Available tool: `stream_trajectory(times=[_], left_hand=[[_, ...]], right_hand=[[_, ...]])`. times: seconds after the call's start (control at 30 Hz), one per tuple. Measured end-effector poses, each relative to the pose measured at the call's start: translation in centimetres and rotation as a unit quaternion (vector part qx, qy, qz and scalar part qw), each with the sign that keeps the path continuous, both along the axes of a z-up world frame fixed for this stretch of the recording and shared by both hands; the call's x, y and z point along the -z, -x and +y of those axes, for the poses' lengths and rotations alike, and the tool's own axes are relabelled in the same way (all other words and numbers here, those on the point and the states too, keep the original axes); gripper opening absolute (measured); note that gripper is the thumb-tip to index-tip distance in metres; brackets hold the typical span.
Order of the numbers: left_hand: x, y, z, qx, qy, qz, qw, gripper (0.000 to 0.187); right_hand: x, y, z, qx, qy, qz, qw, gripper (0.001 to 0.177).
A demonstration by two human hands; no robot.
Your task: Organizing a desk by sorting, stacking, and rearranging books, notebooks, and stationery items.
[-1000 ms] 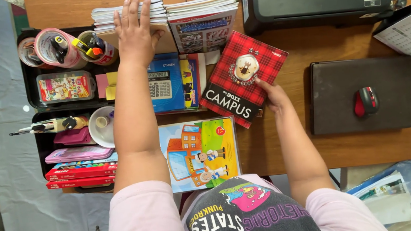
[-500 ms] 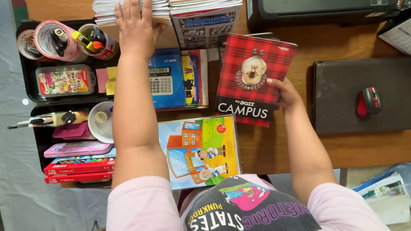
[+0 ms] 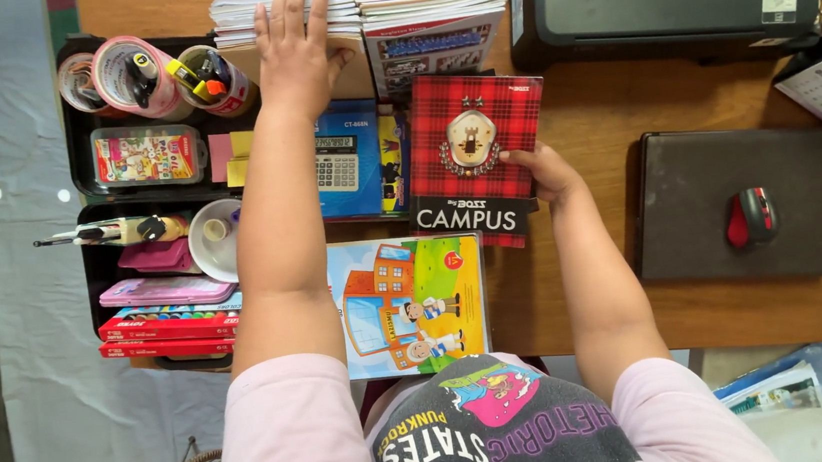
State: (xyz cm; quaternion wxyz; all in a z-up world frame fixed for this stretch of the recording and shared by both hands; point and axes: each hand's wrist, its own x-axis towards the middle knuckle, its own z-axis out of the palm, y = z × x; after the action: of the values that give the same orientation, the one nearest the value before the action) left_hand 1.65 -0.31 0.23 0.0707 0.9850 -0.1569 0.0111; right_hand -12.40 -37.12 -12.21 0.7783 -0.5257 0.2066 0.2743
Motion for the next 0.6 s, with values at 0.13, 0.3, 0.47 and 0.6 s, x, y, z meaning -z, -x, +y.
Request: stream_trajectory(times=[0.13,0.3,0.47,0.6], left_hand=[[-0.4,0.4,0.0,-0.001,-0.004,0.014,1.0,0.078],[-0.4,0.8,0.2,0.013,-0.009,0.001,1.0,0.077],[-0.4,1.1,0.1,0.012,-0.016,-0.003,1.0,0.077],[-0.2,1.2,0.2,0.01,-0.017,0.002,1.0,0.077]], right_hand=[[-4.6,0.1,2.5,0.004,0.104,-0.041,0.994,0.075],[-4.3,-0.5,3.5,0.014,0.281,-0.077,0.956,0.026],[-5.1,0.6,3.5,0.012,0.306,-0.02,0.952,0.066],[-5.8,3.7,4.9,-0.004,0.39,0.023,0.921,0.072]])
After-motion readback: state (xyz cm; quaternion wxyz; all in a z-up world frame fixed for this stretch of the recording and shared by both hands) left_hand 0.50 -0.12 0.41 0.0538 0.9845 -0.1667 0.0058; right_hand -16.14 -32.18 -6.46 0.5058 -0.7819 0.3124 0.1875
